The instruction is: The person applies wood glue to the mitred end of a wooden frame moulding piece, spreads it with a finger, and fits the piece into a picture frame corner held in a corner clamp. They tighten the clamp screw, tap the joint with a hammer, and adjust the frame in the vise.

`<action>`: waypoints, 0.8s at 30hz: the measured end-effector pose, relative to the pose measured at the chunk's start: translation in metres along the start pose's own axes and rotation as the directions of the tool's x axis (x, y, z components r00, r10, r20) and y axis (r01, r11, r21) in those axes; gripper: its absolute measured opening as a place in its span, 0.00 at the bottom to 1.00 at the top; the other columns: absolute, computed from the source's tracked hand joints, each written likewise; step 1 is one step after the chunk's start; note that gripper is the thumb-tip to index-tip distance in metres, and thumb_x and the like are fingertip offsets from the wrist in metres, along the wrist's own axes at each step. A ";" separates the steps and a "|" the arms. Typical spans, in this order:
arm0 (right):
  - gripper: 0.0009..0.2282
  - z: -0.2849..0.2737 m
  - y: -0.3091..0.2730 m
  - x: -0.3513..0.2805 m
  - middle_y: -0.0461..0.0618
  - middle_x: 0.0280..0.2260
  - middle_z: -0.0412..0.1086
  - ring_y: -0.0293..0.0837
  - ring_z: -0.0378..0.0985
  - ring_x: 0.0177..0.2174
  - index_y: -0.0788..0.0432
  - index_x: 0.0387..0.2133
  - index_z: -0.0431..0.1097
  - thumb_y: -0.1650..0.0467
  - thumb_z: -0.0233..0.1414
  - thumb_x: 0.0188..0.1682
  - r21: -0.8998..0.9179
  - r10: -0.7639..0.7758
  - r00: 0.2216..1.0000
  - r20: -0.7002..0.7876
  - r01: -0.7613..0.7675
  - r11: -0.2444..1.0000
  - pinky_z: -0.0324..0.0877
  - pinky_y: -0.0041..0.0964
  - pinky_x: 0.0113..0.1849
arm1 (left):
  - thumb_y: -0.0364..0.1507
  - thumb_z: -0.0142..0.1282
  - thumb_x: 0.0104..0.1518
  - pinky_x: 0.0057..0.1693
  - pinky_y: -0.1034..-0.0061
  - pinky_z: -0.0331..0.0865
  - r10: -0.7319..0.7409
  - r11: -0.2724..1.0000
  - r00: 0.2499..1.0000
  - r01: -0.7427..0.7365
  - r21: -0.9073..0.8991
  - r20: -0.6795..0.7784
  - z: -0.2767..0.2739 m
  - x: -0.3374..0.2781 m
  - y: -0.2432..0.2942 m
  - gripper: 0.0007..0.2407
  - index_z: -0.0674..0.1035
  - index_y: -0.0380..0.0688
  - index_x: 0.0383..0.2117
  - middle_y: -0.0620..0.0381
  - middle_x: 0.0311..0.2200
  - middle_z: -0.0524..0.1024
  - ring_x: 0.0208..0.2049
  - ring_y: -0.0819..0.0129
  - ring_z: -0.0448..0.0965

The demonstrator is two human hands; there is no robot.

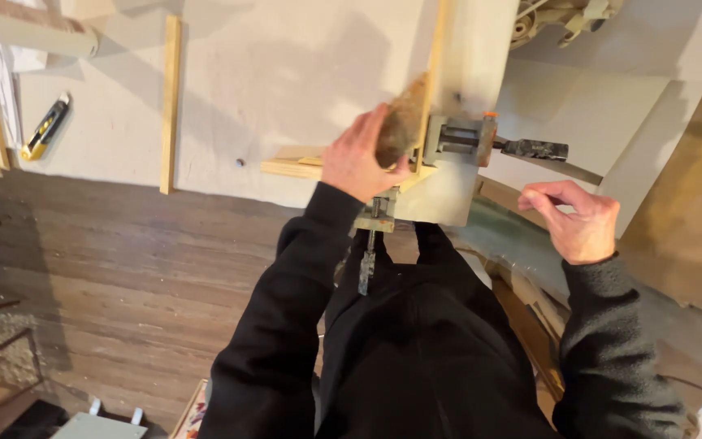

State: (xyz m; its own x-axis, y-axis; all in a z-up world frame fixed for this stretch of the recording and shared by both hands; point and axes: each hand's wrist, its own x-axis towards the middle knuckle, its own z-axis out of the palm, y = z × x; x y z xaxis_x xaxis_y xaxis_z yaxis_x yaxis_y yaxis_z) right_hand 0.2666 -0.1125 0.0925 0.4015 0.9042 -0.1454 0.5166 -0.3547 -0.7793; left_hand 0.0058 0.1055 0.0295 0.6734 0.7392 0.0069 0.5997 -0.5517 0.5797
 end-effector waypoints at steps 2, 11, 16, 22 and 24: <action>0.05 0.006 0.008 -0.006 0.46 0.30 0.78 0.37 0.82 0.32 0.64 0.35 0.76 0.72 0.59 0.57 -0.009 0.032 0.999 -0.021 -0.033 0.999 0.76 0.30 0.37 | 0.39 0.65 0.49 0.44 0.67 0.81 -0.030 0.999 0.999 0.029 -0.045 -0.018 -0.002 0.007 -0.018 0.33 0.68 0.39 0.61 0.48 0.48 0.77 0.40 0.59 0.84; 0.15 0.029 0.040 -0.056 0.46 0.18 0.73 0.36 0.76 0.17 0.61 0.24 0.74 0.68 0.55 0.61 -0.107 0.193 0.980 -0.046 -0.197 0.974 0.70 0.29 0.25 | 0.41 0.65 0.48 0.52 0.60 0.73 -0.086 0.988 0.991 0.098 0.117 -0.102 -0.017 0.040 -0.082 0.33 0.70 0.40 0.60 0.46 0.51 0.75 0.48 0.53 0.80; 0.08 0.029 -0.065 -0.042 0.42 0.36 0.76 0.30 0.80 0.34 0.60 0.41 0.74 0.70 0.51 0.53 0.317 0.131 0.983 -0.132 -0.083 0.945 0.74 0.22 0.34 | 0.42 0.66 0.48 0.58 0.55 0.65 0.302 0.923 0.935 -0.238 0.302 -0.187 -0.007 0.011 -0.041 0.26 0.73 0.42 0.50 0.45 0.48 0.73 0.50 0.52 0.75; 0.07 0.058 -0.044 -0.101 0.49 0.22 0.77 0.38 0.79 0.23 0.65 0.29 0.80 0.71 0.61 0.50 -0.041 0.246 0.951 -0.188 -0.258 0.965 0.72 0.30 0.29 | 0.32 0.60 0.53 0.48 0.60 0.67 0.418 0.907 0.908 -0.419 0.050 0.033 0.038 -0.023 -0.004 0.06 0.78 0.47 0.24 0.56 0.32 0.73 0.40 0.59 0.76; 0.13 0.073 -0.015 -0.130 0.52 0.22 0.76 0.41 0.78 0.20 0.68 0.27 0.77 0.71 0.56 0.60 0.129 0.484 0.852 -0.200 -0.467 0.875 0.72 0.34 0.27 | 0.28 0.58 0.50 0.47 0.61 0.66 0.286 0.923 0.923 -0.337 0.185 0.256 0.053 -0.021 -0.003 0.01 0.79 0.46 0.24 0.56 0.29 0.76 0.36 0.60 0.78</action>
State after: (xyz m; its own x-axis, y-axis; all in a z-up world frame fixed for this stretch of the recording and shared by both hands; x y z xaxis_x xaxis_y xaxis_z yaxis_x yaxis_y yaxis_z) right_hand 0.1516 -0.2069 0.0790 0.7433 0.5510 -0.3793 0.1668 -0.7018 -0.6926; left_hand 0.0123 0.0712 -0.0158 0.9040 0.4259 -0.0364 0.4065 -0.8301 0.3818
